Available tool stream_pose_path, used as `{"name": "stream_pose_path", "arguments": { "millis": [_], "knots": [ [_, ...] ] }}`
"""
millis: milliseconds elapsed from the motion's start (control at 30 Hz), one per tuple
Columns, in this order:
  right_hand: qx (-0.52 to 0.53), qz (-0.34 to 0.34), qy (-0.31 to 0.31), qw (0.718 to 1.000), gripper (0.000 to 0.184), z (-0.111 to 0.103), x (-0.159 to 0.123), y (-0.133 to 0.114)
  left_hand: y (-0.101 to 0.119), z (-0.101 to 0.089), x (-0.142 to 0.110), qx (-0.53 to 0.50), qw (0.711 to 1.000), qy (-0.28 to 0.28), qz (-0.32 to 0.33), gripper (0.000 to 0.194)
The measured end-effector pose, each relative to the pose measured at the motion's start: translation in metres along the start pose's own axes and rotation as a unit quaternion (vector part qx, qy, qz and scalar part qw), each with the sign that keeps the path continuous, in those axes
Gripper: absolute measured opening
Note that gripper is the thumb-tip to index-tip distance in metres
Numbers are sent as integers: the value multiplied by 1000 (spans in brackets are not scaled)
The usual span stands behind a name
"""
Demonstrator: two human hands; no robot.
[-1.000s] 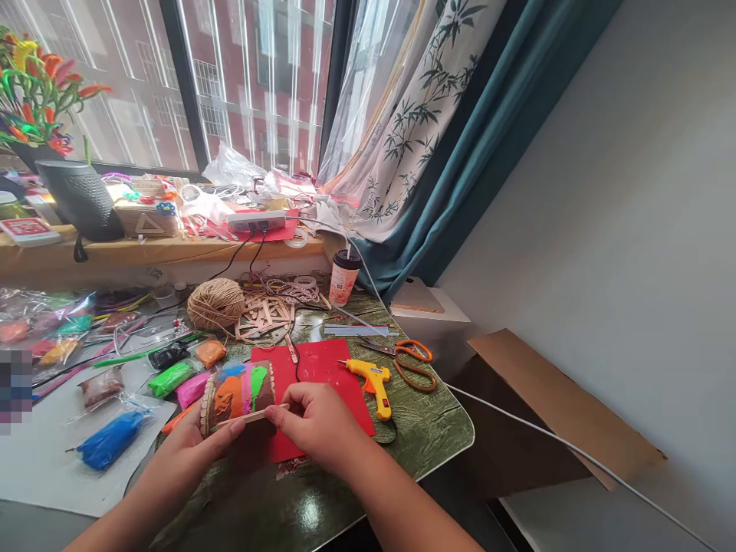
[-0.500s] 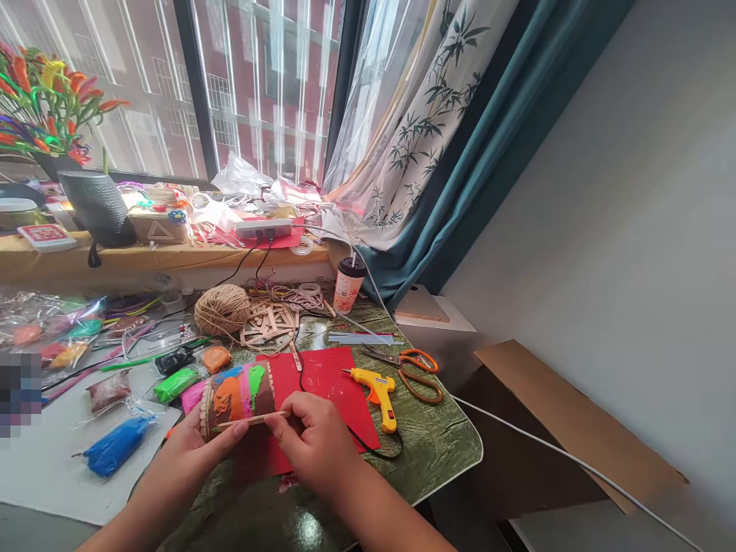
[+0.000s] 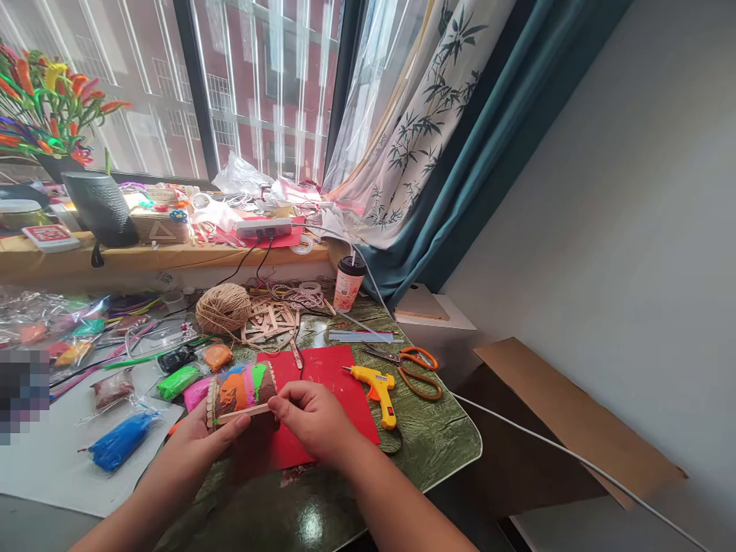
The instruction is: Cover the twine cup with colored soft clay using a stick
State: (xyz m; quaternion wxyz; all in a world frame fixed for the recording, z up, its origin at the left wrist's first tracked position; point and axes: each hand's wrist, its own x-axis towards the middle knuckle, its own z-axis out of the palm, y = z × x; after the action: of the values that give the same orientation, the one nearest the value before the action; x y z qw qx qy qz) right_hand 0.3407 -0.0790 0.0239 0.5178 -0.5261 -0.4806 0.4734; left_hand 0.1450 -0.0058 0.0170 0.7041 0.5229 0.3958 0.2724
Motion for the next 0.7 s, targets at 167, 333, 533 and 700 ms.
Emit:
{"name": "stream_pose_path", "arguments": {
  "millis": [167,333,533,700],
  "knots": [
    [-113,11,59,992,53,6,1,7,-1,1,1,-10,1000,-8,4,66],
    [-180,42,96,978,58,6,3,16,3,3,0,-19,1000,21,4,67],
    [-137,19,77,987,56,10,-2,20,6,-1,-1,7,999,31,20,63],
    [-122,-45,110,985,49,13,-10,21,6,4,-4,-2,998,46,35,60]
  ]
}}
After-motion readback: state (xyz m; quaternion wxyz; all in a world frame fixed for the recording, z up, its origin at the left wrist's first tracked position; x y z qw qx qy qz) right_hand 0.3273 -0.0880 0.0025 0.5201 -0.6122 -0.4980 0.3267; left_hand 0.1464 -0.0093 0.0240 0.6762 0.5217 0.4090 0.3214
